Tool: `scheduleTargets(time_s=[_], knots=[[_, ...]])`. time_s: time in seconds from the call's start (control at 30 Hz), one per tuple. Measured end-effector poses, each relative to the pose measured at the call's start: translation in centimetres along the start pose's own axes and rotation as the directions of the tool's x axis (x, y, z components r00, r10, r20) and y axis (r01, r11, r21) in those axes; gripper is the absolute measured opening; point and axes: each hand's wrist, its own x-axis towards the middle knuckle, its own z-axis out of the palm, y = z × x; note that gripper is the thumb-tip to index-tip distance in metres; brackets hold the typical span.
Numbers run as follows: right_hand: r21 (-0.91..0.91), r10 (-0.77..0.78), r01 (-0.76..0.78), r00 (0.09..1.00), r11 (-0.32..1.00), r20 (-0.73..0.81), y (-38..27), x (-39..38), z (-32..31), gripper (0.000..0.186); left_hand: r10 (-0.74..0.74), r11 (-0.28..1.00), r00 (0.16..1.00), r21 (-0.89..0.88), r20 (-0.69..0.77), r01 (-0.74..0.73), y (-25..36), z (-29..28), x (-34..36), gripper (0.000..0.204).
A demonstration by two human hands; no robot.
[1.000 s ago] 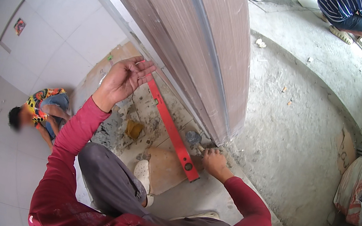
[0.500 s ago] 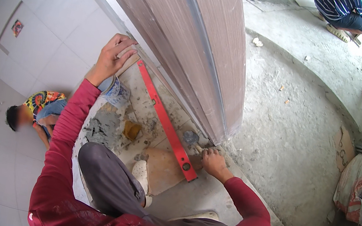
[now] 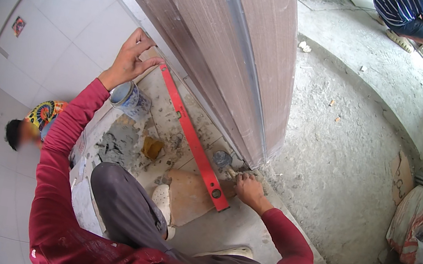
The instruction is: The person installs ceramic tiles on a wall using a trowel to apply adhesive, a hammer to tap tiles into place, and a spirit level to verify alignment. The person repeatedly scoops adhesive, spreads it on the wall, places tiles, and checks for levelness.
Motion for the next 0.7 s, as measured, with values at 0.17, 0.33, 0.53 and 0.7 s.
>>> scheduleTargets(time_s=[0.17, 0.33, 0.53, 0.7], knots=[[0.01, -0.012, 0.012, 1.0, 1.0, -0.018, 0.1, 0.0, -0.3, 0.041, -0.039, 0.999, 0.999, -0.024, -0.024, 0.038, -0.1, 0.9, 0.0, 0.045], [0.026, -0.017, 0.017, 1.0, 1.0, -0.013, -0.1, 0.0, -0.7, 0.04, -0.036, 0.999, 0.999, 0.009, -0.034, 0.036, -0.4, 1.1, -0.2, 0.049], [0.029, 0.005, -0.005, 1.0, 1.0, -0.008, -0.1, -0.1, -0.5, 0.04, -0.068, 0.997, 0.998, -0.024, 0.011, 0.068, 0.2, 1.0, -0.3, 0.064], [0.06, 0.004, -0.002, 1.0, 0.998, -0.026, 0.1, -0.1, -0.7, 0.042, -0.082, 0.997, 0.993, -0.024, -0.09, 0.08, 0.9, 2.4, -0.3, 0.07]])
